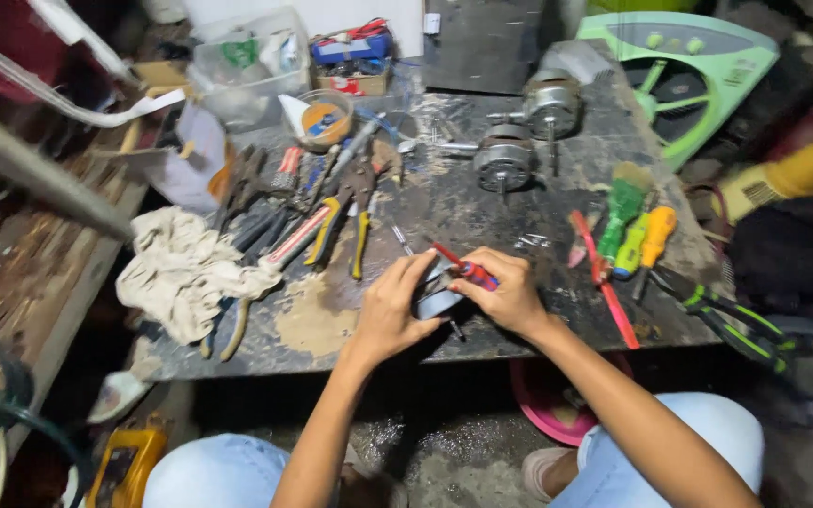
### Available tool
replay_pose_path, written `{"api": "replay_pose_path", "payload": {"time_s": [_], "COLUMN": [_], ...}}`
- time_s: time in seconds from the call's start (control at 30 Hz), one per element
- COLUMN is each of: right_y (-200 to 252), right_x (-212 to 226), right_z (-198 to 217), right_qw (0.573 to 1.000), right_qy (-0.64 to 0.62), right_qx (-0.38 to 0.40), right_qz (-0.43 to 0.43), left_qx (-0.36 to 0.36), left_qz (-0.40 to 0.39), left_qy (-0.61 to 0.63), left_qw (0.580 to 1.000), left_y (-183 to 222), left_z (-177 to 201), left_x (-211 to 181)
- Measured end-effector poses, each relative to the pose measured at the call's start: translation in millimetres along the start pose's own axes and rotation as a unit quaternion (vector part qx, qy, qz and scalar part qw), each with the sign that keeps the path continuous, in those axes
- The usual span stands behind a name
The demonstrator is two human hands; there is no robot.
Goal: A person uses a screwdriver to pry and adjust components of a small electric motor on a cluttered workbench.
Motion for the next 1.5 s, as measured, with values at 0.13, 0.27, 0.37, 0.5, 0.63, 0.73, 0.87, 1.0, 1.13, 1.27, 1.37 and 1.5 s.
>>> {"api": "replay_pose_path", "payload": {"time_s": [0.13,0.27,0.37,0.5,0.63,0.73,0.87,1.0,1.13,1.27,1.37,1.5], "right_y": [2.6,-0.5,2.2,5.6,8.2,7.4,5.8,0.6,19.3,19.2,18.8,30.1], "right_x": [3.7,5.0,2.0,-3.3,-9.9,-13.0,-6.1,11.0,-44.6,-61.3,-86.4,-106.2], "right_z": [4.0,-0.1,-1.8,-4.5,-4.7,-3.2,-0.2,11.1,-6.0,-9.3,-22.1,-41.0], "right_qw": [1.000,1.000,1.000,1.000,1.000,1.000,0.999,1.000,0.984,0.971,0.941,0.878], "right_qy": [-0.001,-0.012,-0.009,-0.001,0.003,-0.003,0.034,0.021,0.104,0.172,0.232,0.336], "right_qx": [-0.012,0.003,0.011,0.019,0.015,0.007,0.010,-0.005,-0.047,0.021,0.100,0.196], "right_qz": [-0.015,0.009,0.017,0.009,0.008,0.001,-0.020,0.011,-0.134,-0.164,-0.226,-0.280], "left_qx": [0.034,0.034,0.026,-0.004,0.020,0.098,0.062,0.127,0.279,0.321,0.371,0.427], "left_qz": [0.002,0.021,0.028,0.025,0.037,0.044,0.041,-0.096,-0.113,-0.084,-0.057,-0.039], "left_qy": [-0.013,-0.031,-0.035,-0.025,0.003,0.010,0.077,-0.020,-0.178,-0.246,-0.263,-0.259], "left_qw": [0.999,0.999,0.999,0.999,0.999,0.994,0.994,0.987,0.937,0.911,0.889,0.866], "left_y": [-4.6,-3.3,-1.8,0.4,-12.6,-28.0,-69.0,-132.2,-180.0,-204.0,-199.9,-193.7], "left_z": [-1.9,-4.1,-7.0,-12.6,10.2,53.7,108.2,77.6,-55.5,-167.9,-218.6,-247.3], "left_x": [-6.4,-3.1,-2.5,-1.3,-15.3,-34.3,-88.9,-155.9,-98.7,-35.9,2.0,14.0]}}
Point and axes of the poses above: each hand's wrist, its own y-axis away from the middle knuckle, its own z-axis out of the back of the hand, x = y × z, the point moved 6 cm from there along -y, towards the middle knuckle, and after that the axes turned 3 degrees about -z, right-handed, at the moved point
